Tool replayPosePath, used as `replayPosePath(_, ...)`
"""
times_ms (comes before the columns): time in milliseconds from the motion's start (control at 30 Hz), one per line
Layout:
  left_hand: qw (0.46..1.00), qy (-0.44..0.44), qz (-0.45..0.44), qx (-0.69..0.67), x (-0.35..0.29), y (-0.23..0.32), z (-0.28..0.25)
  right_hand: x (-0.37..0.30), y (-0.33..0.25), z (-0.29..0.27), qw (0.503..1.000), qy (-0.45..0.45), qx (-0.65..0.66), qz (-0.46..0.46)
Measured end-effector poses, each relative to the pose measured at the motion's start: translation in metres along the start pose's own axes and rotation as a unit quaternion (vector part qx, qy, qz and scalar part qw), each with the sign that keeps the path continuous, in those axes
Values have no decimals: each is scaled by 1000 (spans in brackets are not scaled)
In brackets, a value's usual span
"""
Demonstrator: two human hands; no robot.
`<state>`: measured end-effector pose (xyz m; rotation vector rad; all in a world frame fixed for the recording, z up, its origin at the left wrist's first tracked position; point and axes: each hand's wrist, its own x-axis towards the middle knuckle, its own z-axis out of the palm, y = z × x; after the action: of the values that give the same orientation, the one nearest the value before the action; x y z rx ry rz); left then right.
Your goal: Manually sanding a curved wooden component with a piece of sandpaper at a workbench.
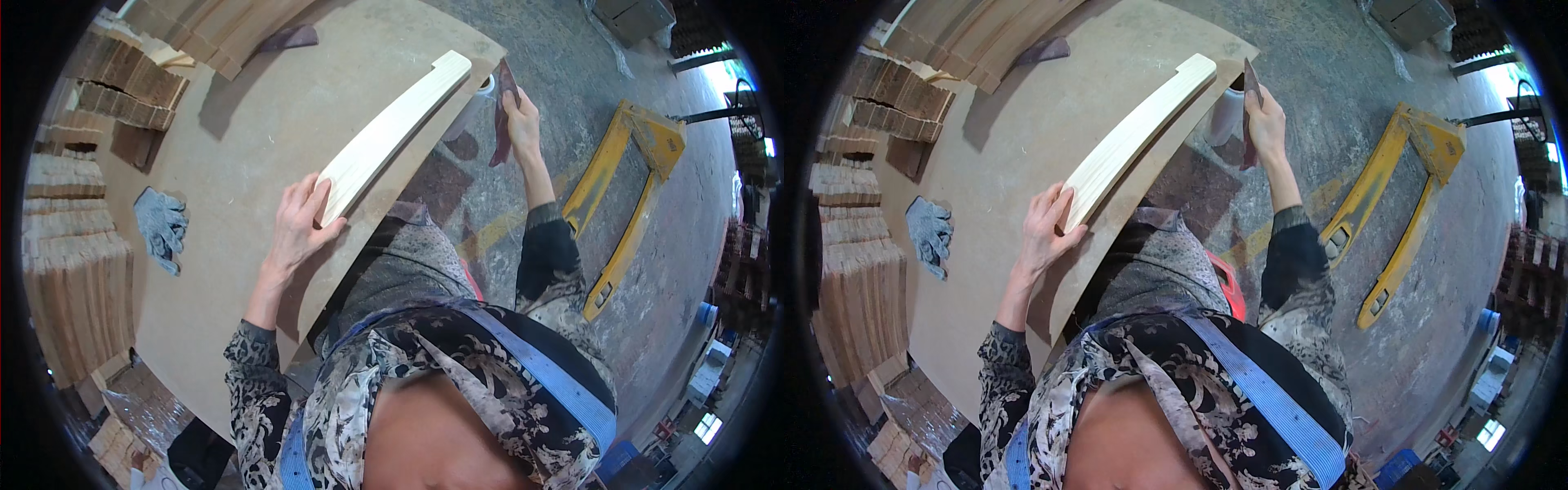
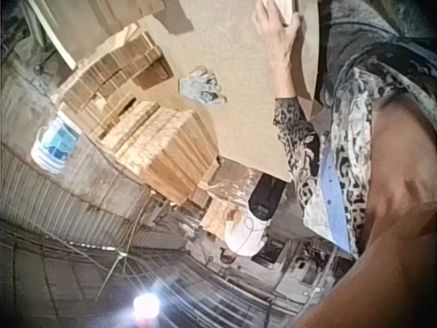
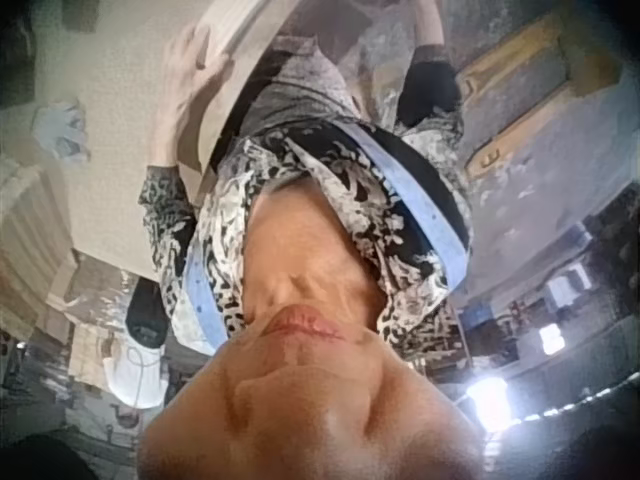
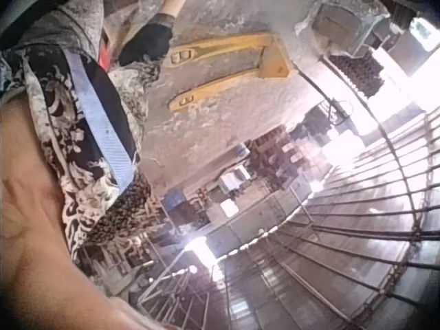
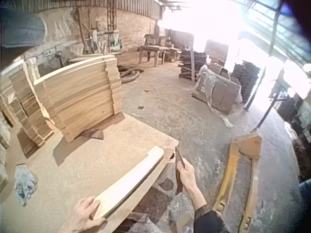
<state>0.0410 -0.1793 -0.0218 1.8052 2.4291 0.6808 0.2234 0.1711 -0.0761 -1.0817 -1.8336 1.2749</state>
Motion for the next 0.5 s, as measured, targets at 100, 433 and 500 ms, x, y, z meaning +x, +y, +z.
replayPosePath(100,884,-53,-224,-406,-1,10,-10,-37,-64,9,999,39,-18,-17)
replayPosePath(433,764,-53,-337,-547,-24,51,-8,-140,-119,105,808,-291,-84,-505)
replayPosePath(500,788,43,-387,-477,-27,51,0,-123,-105,108,800,-295,-74,-518)
